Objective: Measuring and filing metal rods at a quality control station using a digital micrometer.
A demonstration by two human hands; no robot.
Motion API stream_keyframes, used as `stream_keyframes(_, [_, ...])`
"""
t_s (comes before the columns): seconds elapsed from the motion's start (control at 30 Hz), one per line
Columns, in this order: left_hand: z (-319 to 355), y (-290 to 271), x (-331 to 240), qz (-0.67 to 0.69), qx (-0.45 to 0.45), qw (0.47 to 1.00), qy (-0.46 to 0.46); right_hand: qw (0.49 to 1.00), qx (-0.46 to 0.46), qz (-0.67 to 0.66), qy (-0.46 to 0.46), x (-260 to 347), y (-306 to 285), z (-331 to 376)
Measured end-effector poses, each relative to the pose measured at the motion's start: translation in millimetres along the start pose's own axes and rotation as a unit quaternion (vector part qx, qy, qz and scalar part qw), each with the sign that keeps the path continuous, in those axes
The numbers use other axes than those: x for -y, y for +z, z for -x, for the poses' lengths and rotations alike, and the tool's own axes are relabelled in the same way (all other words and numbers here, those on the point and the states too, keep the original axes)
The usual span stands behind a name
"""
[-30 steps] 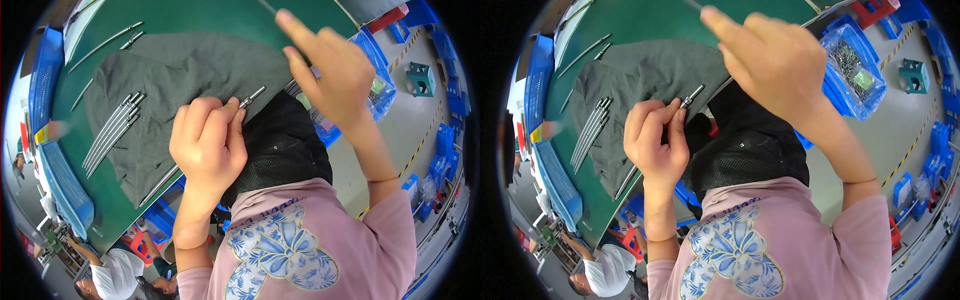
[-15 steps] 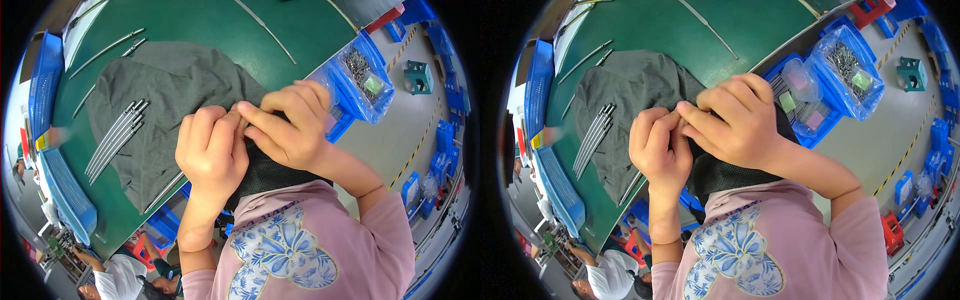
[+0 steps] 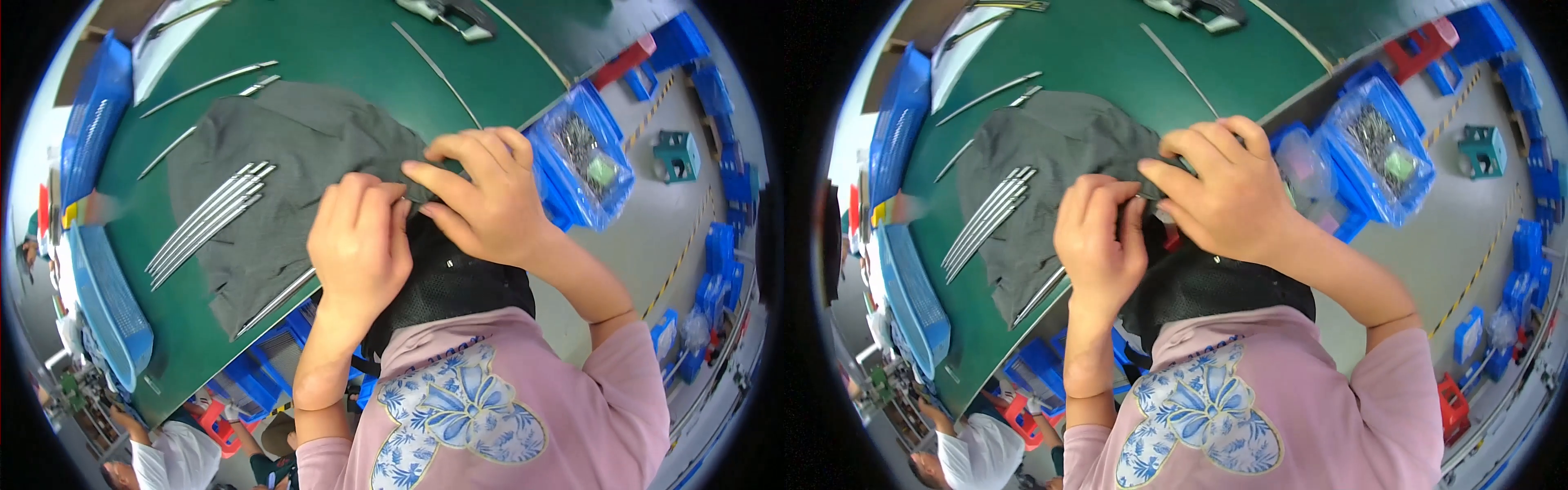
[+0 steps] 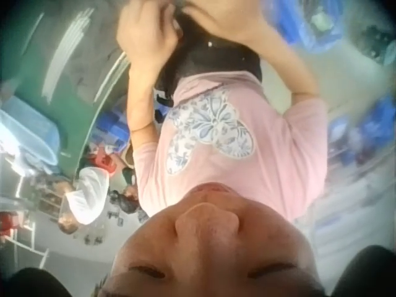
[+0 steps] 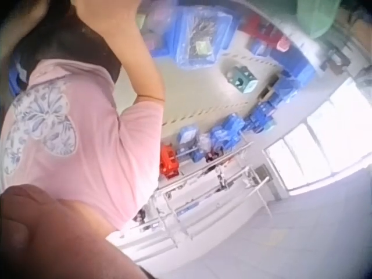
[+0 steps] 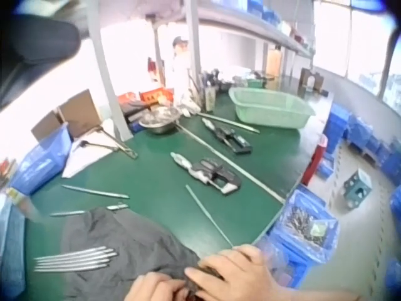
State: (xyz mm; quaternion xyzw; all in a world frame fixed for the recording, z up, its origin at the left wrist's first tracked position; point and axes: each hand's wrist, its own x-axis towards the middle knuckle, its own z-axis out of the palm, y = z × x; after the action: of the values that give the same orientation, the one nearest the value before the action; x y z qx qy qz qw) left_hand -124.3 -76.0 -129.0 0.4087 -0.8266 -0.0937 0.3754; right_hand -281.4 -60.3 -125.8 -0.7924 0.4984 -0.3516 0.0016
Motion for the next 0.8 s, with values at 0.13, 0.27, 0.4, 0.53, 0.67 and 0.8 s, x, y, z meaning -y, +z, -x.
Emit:
stream_keyframes(0.13, [9.3,3.8,-6.2,-0.022,0.024,0.999,0.006,0.992,0.102,-0.068,-0.031,-14.9,-17.2,-6.7])
stream_keyframes(0.27, [19.0,7.3,-7.5,-0.019,0.003,1.0,0.018,0.979,0.151,-0.124,-0.051,-6.6,-18.3,-13.2])
stream_keyframes(0.4, [21.3,8.3,-7.8,-0.042,-0.067,0.995,0.056,0.964,0.237,-0.113,-0.031,-6.8,-21.2,-27.6])
stream_keyframes(0.53, [14.9,3.5,-1.3,-0.073,-0.041,0.993,0.088,0.944,0.3,-0.12,-0.06,-24.7,-14.6,-43.4])
stream_keyframes(0.67, [7.8,-3.3,10.3,-0.043,-0.006,0.996,0.075,0.947,0.296,-0.115,-0.058,-28.4,-10.1,-54.8])
stream_keyframes(0.8, [2.3,-3.7,11.2,-0.042,0.01,0.997,0.065,0.952,0.249,-0.163,-0.066,-30.2,-7.5,-49.5])
